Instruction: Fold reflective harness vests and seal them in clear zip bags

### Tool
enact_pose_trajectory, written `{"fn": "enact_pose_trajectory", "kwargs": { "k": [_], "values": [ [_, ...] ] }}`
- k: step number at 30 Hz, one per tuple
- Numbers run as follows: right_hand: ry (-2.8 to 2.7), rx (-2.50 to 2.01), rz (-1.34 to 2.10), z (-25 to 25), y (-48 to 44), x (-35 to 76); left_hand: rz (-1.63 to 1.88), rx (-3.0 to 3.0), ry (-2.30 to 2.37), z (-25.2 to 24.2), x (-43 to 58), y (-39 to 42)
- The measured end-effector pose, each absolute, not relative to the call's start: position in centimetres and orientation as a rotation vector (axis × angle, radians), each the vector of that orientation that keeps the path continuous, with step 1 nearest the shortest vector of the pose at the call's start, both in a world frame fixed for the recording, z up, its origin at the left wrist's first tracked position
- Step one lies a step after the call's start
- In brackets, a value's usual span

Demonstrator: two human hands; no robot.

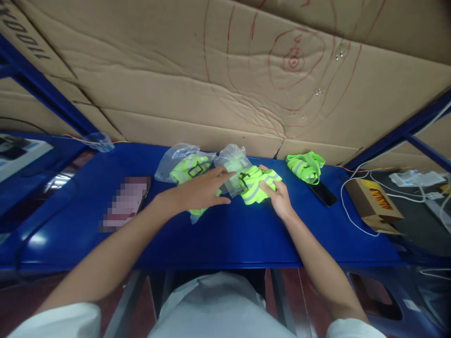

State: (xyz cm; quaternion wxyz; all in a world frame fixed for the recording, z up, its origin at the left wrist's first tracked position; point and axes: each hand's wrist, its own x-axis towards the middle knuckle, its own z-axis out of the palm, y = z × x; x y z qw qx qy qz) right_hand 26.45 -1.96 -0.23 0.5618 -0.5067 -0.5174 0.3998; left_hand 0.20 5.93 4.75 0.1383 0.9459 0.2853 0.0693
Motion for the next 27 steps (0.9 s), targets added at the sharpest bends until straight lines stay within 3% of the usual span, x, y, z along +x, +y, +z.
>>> {"fn": "enact_pose_trajectory", "kwargs": {
  "k": [6,13,17,24,27],
  "values": [
    [-0.948,-1.073,0.904,0.2,-1.8,27.6,0.070,3.081,0.549,6.9,2.9,9.6],
    [-0.775,-1.043,0.742,2.8,-1.9,30.1,0.083,3.124,0.367,6.0,6.7,10.3],
    [-0.754,-1.067,0.648,3.4,-2.1,31.9,0.169,3.073,0.490,6.0,7.5,9.6],
    [-1.208,-1.108,1.120,3.4,-3.5,31.8,0.468,2.855,0.836,6.5,6.2,4.6],
    [-1.406,-1.213,1.122,3.3,-3.8,30.3,0.493,2.816,0.823,5.1,5.1,2.9]
  ]
}}
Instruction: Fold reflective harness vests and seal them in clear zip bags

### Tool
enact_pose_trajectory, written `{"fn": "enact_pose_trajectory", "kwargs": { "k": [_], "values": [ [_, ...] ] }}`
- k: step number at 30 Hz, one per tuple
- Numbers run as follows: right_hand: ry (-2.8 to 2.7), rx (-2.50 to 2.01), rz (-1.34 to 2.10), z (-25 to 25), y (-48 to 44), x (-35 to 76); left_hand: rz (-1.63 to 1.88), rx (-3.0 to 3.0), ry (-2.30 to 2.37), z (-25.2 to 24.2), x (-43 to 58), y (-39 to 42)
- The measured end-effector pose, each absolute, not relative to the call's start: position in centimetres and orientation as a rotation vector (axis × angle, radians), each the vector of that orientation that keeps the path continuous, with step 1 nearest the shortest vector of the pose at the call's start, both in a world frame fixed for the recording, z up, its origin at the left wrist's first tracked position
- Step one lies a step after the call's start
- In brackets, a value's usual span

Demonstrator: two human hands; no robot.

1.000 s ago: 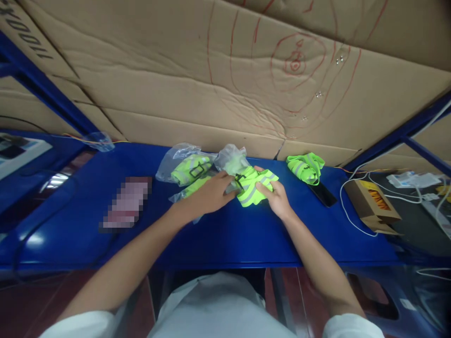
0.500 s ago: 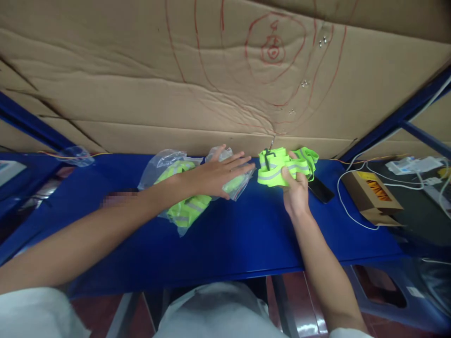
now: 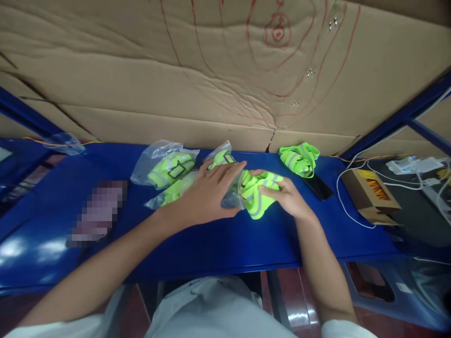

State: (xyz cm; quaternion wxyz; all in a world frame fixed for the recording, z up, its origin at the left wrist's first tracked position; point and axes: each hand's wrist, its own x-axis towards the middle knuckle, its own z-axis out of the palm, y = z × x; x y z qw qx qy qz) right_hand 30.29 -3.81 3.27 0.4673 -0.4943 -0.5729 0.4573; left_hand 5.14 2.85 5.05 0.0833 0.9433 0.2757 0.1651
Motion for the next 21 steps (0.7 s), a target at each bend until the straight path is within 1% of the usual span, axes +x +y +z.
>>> {"fn": "enact_pose_trajectory", "kwargs": {
  "k": [3,7,10,12,14,18,21],
  "values": [
    [-1.332,-1.267,1.109,2.6,-3.5,28.5,0.419,2.756,0.879,3.2,4.5,2.6],
    [-1.184,-1.163,1.356,1.2,-2.5,27.2,0.295,2.739,0.867,1.7,4.2,3.4],
    [-1.272,-1.079,1.568,0.4,-2.2,27.2,0.254,2.722,0.828,1.5,4.0,3.4],
    [-1.399,-1.054,1.603,0.1,-2.3,27.1,0.212,2.704,0.783,1.5,3.8,3.2],
    [-1.574,-1.104,1.415,-0.2,-2.5,26.8,0.184,2.722,0.781,1.5,3.7,2.9],
    [-1.809,-1.215,0.856,-0.6,-3.4,25.4,0.223,2.806,0.814,1.0,3.5,2.6],
    [-1.816,-1.287,0.653,-0.8,-4.1,24.8,0.293,2.808,0.820,0.8,3.4,2.6]
  ]
}}
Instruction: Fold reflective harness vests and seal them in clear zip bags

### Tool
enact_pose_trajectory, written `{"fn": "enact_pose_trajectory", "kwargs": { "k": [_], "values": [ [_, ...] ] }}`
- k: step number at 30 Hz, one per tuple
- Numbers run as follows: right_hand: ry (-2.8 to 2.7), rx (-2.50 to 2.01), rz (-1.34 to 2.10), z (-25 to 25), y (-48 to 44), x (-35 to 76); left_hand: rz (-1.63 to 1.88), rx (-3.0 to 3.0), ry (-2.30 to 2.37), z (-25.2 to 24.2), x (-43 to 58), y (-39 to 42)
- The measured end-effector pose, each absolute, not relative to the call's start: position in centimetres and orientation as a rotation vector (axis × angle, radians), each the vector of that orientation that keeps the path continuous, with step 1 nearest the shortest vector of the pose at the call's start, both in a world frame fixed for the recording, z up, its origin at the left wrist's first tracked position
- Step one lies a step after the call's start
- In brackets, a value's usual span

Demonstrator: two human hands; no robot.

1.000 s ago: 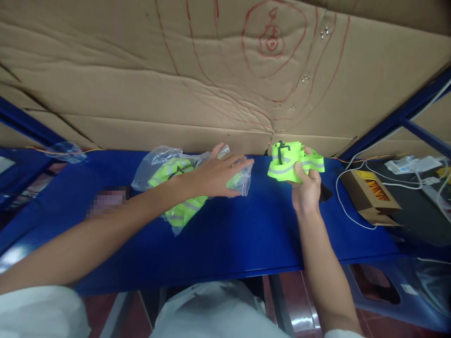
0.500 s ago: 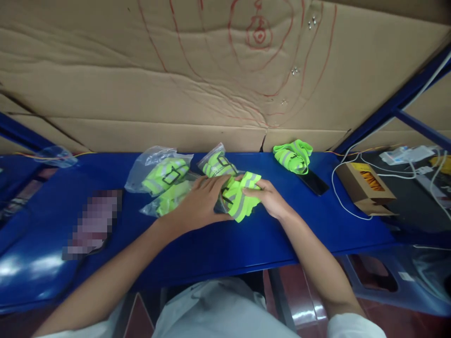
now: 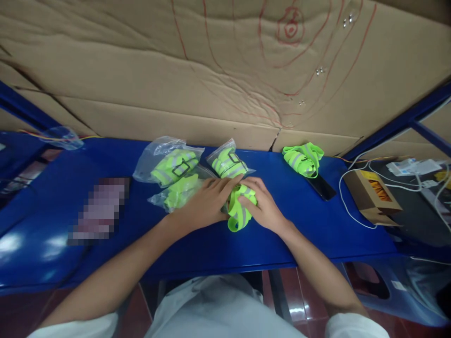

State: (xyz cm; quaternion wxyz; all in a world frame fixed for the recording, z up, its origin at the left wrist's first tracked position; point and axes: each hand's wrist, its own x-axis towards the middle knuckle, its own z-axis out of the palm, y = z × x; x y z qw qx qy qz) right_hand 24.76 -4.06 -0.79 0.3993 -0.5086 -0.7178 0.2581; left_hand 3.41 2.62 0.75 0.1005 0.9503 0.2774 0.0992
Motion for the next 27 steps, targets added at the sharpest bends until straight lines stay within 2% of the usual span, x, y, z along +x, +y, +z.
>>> {"fn": "enact_pose_trajectory", "kwargs": {
  "k": [4,10,13,20,27],
  "values": [
    [-1.750,-1.258,0.613,-0.7,-4.1,25.0,0.392,2.719,0.824,1.1,3.3,2.6],
    [-1.584,-1.162,0.926,-1.0,-3.1,25.0,0.454,2.474,0.749,1.1,3.2,2.3],
    [-1.641,-1.155,0.808,-1.3,-3.5,24.6,0.453,2.461,0.682,0.8,3.2,2.4],
    [-2.177,-1.360,0.468,-0.8,-4.9,24.9,0.438,2.415,0.671,1.3,3.0,2.7],
    [-2.047,-1.091,0.421,-0.7,-4.2,25.3,0.403,2.427,0.681,1.4,2.5,2.7]
  ]
}}
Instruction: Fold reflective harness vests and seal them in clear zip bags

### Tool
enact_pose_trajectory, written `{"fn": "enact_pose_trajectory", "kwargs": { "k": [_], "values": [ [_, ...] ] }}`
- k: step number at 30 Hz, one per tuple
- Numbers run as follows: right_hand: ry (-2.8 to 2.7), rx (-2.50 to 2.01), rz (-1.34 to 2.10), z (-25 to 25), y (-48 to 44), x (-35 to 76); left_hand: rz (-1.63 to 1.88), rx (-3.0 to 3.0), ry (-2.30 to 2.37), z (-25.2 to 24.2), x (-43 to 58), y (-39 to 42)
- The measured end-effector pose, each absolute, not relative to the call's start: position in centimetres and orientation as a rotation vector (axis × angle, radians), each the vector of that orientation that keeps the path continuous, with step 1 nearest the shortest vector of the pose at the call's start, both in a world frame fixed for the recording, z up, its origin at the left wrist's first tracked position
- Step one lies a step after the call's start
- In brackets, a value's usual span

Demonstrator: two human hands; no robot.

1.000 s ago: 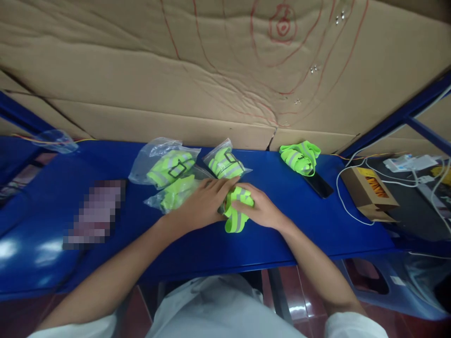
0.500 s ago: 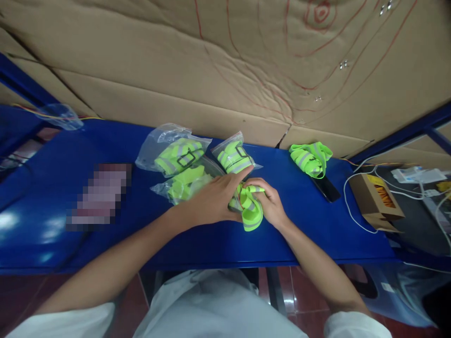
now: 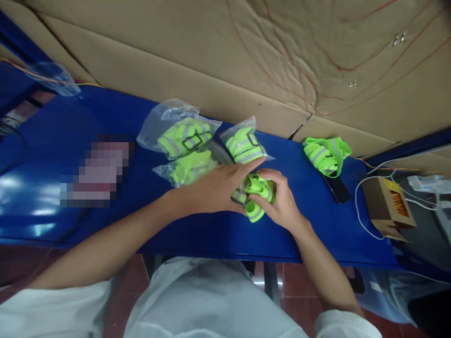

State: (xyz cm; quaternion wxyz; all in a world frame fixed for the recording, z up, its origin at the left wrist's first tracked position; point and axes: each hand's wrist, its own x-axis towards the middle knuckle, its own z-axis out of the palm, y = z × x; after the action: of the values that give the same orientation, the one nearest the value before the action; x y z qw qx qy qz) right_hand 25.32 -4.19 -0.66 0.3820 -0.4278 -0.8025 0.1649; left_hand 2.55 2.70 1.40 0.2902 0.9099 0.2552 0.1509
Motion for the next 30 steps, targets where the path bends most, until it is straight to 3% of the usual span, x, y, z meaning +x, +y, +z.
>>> {"fn": "enact_pose_trajectory", "kwargs": {
  "k": [7,13,18,25,30],
  "values": [
    [-1.996,-1.028,0.357,-2.8,-3.6,24.8,0.240,2.682,0.724,-0.5,2.8,2.5],
    [-2.452,-1.025,0.162,-4.4,-5.0,25.4,0.181,2.762,0.705,-0.6,3.1,2.4],
    [-2.462,-1.151,0.052,-4.4,-6.0,24.9,0.148,2.855,0.669,-0.9,3.2,1.9],
    [-2.460,-0.925,0.175,-3.9,-5.2,24.9,0.107,2.870,0.587,-0.4,3.5,1.8],
    [-2.015,-1.171,0.321,-4.6,-5.1,25.2,0.166,2.873,0.698,-1.0,4.3,1.4]
  ]
}}
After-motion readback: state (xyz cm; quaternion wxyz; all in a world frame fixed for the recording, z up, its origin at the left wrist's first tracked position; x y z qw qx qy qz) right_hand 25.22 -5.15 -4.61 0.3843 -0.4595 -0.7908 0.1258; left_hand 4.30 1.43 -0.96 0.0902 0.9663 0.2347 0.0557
